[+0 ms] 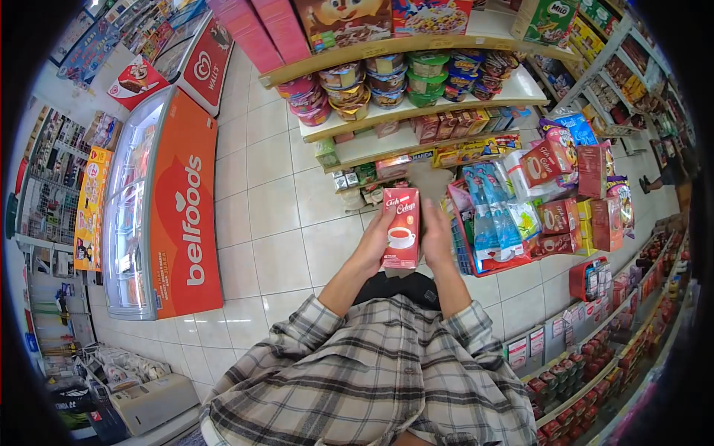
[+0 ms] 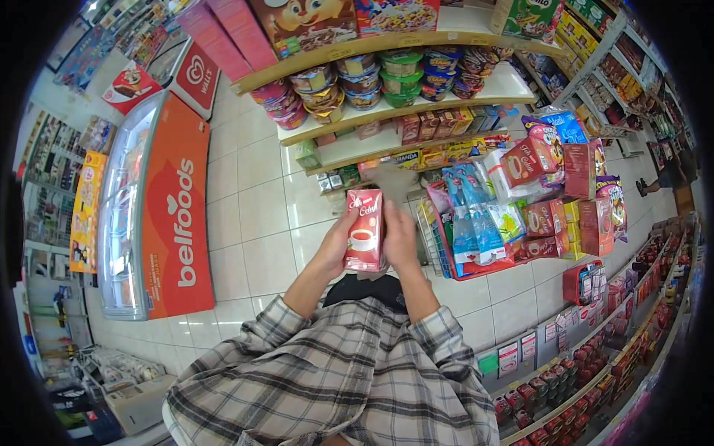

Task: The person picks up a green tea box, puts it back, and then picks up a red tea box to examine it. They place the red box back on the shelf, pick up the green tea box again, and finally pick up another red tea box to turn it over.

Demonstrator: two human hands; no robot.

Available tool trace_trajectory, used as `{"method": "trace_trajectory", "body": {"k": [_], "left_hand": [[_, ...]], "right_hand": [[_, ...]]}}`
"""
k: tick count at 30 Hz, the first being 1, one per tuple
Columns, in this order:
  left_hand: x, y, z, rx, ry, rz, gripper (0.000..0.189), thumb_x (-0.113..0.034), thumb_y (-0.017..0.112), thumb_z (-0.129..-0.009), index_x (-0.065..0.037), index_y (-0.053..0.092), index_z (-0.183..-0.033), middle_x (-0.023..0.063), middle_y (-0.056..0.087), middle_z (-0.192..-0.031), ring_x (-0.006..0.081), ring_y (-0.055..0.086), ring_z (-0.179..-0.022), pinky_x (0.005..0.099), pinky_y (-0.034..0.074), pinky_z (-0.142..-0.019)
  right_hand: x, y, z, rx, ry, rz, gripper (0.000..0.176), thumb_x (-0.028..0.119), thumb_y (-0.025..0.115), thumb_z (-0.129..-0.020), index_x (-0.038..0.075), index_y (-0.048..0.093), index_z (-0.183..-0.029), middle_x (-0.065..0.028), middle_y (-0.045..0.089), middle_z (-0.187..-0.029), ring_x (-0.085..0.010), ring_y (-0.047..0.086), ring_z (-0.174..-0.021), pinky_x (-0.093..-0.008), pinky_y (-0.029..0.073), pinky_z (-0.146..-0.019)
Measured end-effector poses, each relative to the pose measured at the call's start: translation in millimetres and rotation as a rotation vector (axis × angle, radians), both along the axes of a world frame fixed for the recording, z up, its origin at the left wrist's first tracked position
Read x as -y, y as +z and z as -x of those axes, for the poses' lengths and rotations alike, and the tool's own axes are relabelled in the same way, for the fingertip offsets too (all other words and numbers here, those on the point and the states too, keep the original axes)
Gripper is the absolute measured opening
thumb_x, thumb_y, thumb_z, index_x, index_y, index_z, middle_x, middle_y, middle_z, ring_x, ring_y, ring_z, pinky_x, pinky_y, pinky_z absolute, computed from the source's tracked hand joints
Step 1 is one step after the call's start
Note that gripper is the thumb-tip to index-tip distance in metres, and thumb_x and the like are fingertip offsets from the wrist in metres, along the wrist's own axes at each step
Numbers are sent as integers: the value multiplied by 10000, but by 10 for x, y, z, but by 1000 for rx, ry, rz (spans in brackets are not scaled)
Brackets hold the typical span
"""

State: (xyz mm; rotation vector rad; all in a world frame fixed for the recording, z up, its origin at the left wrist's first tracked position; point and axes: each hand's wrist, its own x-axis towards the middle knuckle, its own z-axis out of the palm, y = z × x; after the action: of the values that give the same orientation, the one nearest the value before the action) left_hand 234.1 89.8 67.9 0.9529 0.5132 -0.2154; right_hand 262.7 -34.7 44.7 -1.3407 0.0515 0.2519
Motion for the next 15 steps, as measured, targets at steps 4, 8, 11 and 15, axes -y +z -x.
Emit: {"method": "trace_trajectory", "body": {"k": [4,8,11,15], "left_hand": [[-262,-152,104,-60,52,-94,507,-435,441,-966,-30,435,-1271,93,597,-1095,167,635,-880,316,547,-735],[-547,-230,119,-86,148,-130,530,-473,421,-963,-22,463,-1239,89,608,-1038,177,636,-873,315,545,-719],[-692,-228,74,-38,232,-92,520,-496,422,-956,-67,468,-1245,59,589,-965,146,605,-821,309,531,-635],[-888,-245,45,-35,242,-51,505,-481,386,-972,-65,465,-1247,71,594,-1024,170,615,-861,329,542,-716]], "right_hand": [[-438,-166,162,30,64,-139,364,300,429,-992,-20,569,-1096,-61,627,-950,-122,543,-868,-264,436,-780],[-515,-118,332,-54,310,130,347,273,409,-1005,-17,570,-1109,-38,616,-995,-80,552,-878,-223,435,-797],[-675,-120,451,189,228,146,341,270,413,-992,-14,570,-1097,-110,624,-976,-199,573,-896,-291,432,-817],[-698,63,602,237,228,229,320,252,419,-984,-8,580,-1079,-151,632,-973,-280,591,-902,-331,440,-809]]}}
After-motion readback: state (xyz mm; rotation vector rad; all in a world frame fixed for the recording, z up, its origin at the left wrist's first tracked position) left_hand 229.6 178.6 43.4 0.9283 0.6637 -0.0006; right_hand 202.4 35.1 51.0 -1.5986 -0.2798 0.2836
